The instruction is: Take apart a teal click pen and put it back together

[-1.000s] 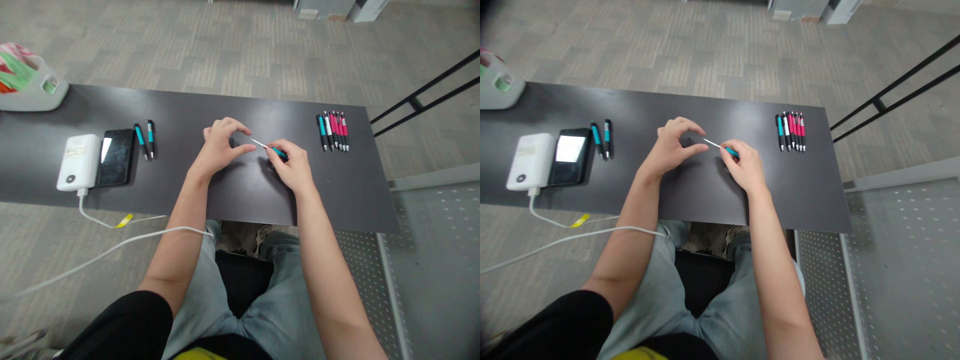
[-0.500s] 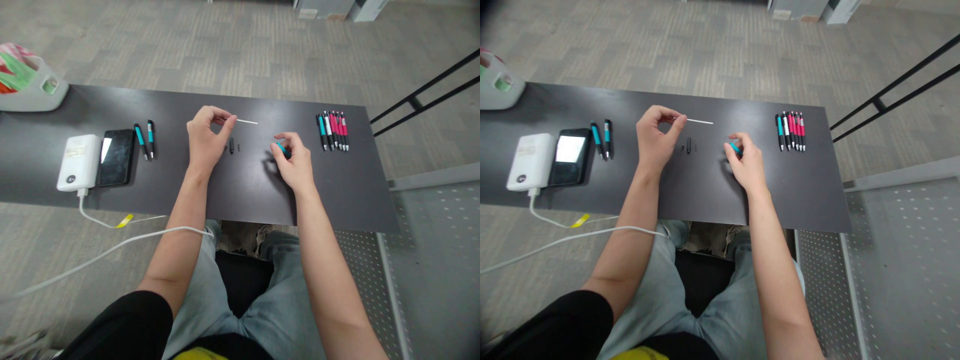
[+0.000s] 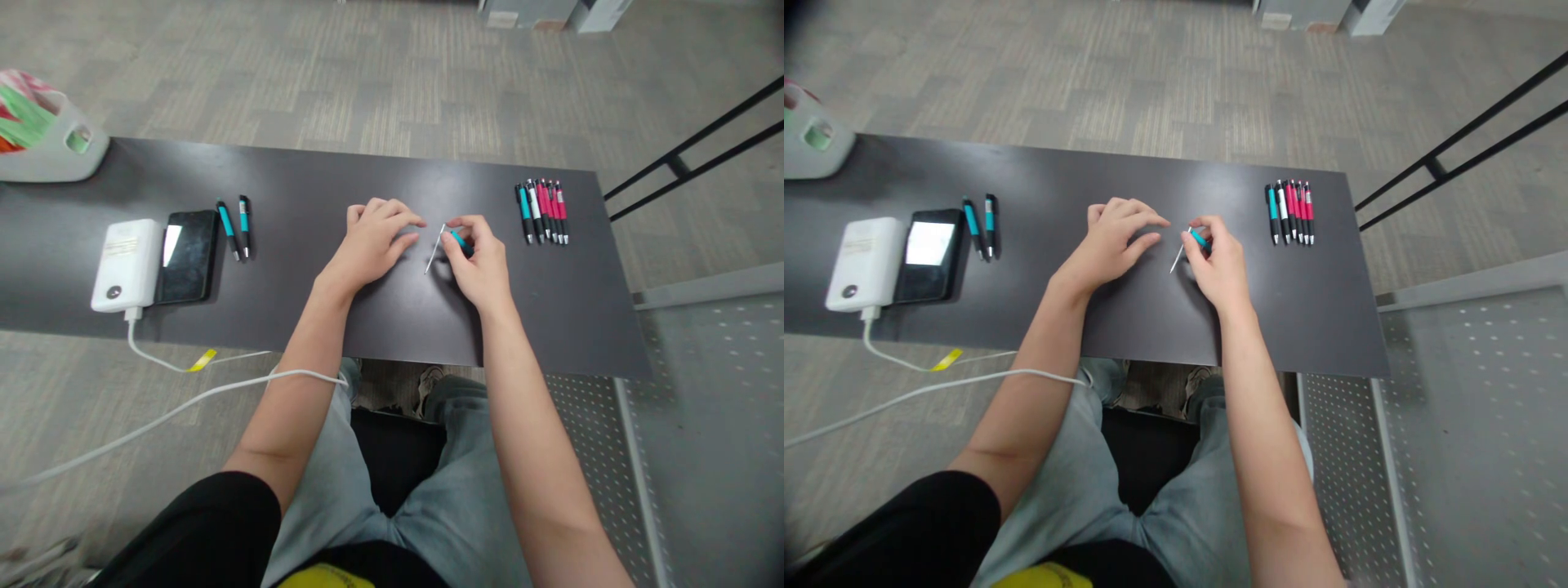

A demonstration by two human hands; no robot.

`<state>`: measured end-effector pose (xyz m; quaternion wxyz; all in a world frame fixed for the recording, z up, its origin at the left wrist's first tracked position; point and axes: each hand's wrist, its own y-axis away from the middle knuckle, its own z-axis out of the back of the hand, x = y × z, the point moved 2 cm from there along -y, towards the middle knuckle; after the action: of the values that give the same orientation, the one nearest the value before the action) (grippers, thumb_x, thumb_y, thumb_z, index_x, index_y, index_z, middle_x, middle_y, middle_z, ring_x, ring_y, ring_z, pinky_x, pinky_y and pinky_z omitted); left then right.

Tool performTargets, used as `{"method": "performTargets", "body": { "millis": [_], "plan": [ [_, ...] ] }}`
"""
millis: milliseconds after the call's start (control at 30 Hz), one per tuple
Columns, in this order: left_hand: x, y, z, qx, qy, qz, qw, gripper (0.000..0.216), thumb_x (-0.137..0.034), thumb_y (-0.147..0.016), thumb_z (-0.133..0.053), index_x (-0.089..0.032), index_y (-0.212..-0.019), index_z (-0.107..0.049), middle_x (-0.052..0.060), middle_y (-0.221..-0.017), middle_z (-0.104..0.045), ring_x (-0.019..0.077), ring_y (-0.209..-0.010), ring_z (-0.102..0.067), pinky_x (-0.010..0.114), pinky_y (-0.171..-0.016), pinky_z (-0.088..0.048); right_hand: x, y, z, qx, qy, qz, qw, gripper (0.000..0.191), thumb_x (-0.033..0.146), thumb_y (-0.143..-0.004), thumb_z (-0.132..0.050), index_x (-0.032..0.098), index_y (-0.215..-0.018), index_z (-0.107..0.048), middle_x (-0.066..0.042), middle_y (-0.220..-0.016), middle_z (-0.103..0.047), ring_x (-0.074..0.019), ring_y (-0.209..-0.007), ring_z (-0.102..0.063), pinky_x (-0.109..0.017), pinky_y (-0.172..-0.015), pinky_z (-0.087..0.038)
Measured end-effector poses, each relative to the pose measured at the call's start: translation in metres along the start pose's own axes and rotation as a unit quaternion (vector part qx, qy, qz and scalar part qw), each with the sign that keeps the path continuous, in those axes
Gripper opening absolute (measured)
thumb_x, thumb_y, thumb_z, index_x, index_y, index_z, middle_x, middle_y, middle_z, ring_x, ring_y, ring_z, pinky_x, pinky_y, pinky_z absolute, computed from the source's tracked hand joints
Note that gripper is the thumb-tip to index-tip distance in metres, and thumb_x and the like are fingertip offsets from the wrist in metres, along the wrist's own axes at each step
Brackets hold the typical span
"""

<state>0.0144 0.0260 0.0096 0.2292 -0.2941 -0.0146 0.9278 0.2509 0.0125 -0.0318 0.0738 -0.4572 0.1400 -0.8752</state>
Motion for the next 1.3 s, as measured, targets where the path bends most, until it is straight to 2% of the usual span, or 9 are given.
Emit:
{"method": "performTargets", "body": {
  "millis": [133, 267, 400, 600, 767, 867, 967, 1067, 1300],
  "plan": [
    [-0.013, -0.003, -0.011, 0.026, -0.008, -0.03, 0.999, 0.05, -0.032, -0.117, -0.072, -0.043, -0.165, -0.081, 0.007, -0.18, -0.071, 0.0439, -0.165, -0.055, 0.068, -0.135, -0.034, -0.004, 0.0, -0.001, -0.009, -0.009, -0.007, 1.0, 0.045, 0.077, -0.115, -0.071, 0.033, -0.126, -0.073, -0.007, -0.103, -0.081, -0.0315, -0.095, -0.075, -0.05, -0.099, -0.066],
    [-0.022, -0.003, -0.021, 0.063, -0.006, -0.056, 0.996, 0.052, -0.031, -0.115, -0.074, -0.04, -0.165, -0.082, 0.006, -0.18, -0.073, 0.0449, -0.169, -0.053, 0.07, -0.138, -0.033, -0.013, -0.001, -0.002, -0.005, -0.029, -0.008, 1.0, 0.052, 0.084, -0.118, -0.062, 0.033, -0.129, -0.07, -0.01, -0.109, -0.083, -0.0339, -0.103, -0.081, -0.055, -0.105, -0.068],
    [-0.023, -0.003, -0.025, 0.074, -0.008, -0.063, 0.995, 0.051, -0.031, -0.115, -0.075, -0.037, -0.165, -0.082, 0.007, -0.179, -0.074, 0.0461, -0.17, -0.053, 0.073, -0.14, -0.034, -0.021, -0.003, -0.002, -0.019, -0.034, 0.0, 0.999, 0.055, 0.084, -0.118, -0.061, 0.031, -0.131, -0.07, -0.013, -0.117, -0.084, -0.0352, -0.108, -0.082, -0.058, -0.107, -0.069],
    [-0.019, -0.001, -0.023, 0.05, -0.027, -0.039, 0.998, 0.036, -0.034, -0.114, -0.081, -0.038, -0.148, -0.09, 0.006, -0.179, -0.074, 0.047, -0.172, -0.051, 0.077, -0.142, -0.029, -0.016, -0.005, -0.001, -0.004, -0.055, -0.015, 0.998, 0.047, 0.075, -0.119, -0.066, 0.03, -0.128, -0.077, -0.012, -0.115, -0.083, -0.0354, -0.11, -0.08, -0.059, -0.109, -0.07],
    [-0.007, 0.002, -0.013, 0.025, -0.029, -0.004, 0.999, 0.029, -0.033, -0.11, -0.088, -0.036, -0.138, -0.089, 0.008, -0.174, -0.077, 0.0484, -0.172, -0.051, 0.078, -0.143, -0.026, -0.003, -0.004, -0.001, 0.004, -0.057, 0.004, 0.998, 0.051, 0.076, -0.12, -0.067, 0.033, -0.14, -0.085, -0.011, -0.123, -0.085, -0.0344, -0.116, -0.081, -0.056, -0.11, -0.069],
    [0.002, 0.005, -0.004, 0.017, -0.033, 0.02, 0.999, 0.027, -0.034, -0.109, -0.089, -0.035, -0.137, -0.087, 0.009, -0.173, -0.078, 0.0473, -0.17, -0.052, 0.077, -0.144, -0.025, -0.003, -0.005, 0.0, 0.01, -0.041, 0.022, 0.999, 0.053, 0.076, -0.12, -0.066, 0.033, -0.143, -0.088, -0.012, -0.128, -0.084, -0.0354, -0.121, -0.08, -0.058, -0.116, -0.067],
    [0.008, 0.008, 0.004, 0.017, -0.036, 0.039, 0.998, 0.025, -0.036, -0.11, -0.089, -0.035, -0.135, -0.087, 0.008, -0.174, -0.077, 0.0462, -0.168, -0.054, 0.076, -0.143, -0.025, -0.006, -0.005, 0.0, 0.034, -0.024, 0.028, 0.999, 0.049, 0.069, -0.118, -0.07, 0.033, -0.147, -0.087, -0.013, -0.129, -0.083, -0.0366, -0.123, -0.079, -0.06, -0.119, -0.066],
    [0.011, 0.009, 0.007, 0.013, -0.039, 0.048, 0.998, 0.025, -0.035, -0.108, -0.09, -0.036, -0.132, -0.087, 0.007, -0.175, -0.076, 0.0465, -0.167, -0.053, 0.075, -0.143, -0.025, -0.006, -0.004, 0.002, 0.049, -0.024, 0.033, 0.998, 0.041, 0.059, -0.115, -0.077, 0.032, -0.146, -0.083, -0.013, -0.128, -0.083, -0.0367, -0.119, -0.079, -0.059, -0.115, -0.068],
    [0.013, 0.008, 0.008, 0.017, -0.027, 0.053, 0.998, 0.026, -0.037, -0.11, -0.088, -0.035, -0.136, -0.086, 0.007, -0.175, -0.076, 0.0439, -0.165, -0.055, 0.072, -0.143, -0.024, 0.013, -0.003, 0.011, 0.101, 0.013, 0.038, 0.994, 0.01, 0.032, -0.105, -0.085, 0.031, -0.111, -0.077, -0.007, -0.112, -0.084, -0.0326, -0.104, -0.08, -0.052, -0.105, -0.07]
  ]
}}
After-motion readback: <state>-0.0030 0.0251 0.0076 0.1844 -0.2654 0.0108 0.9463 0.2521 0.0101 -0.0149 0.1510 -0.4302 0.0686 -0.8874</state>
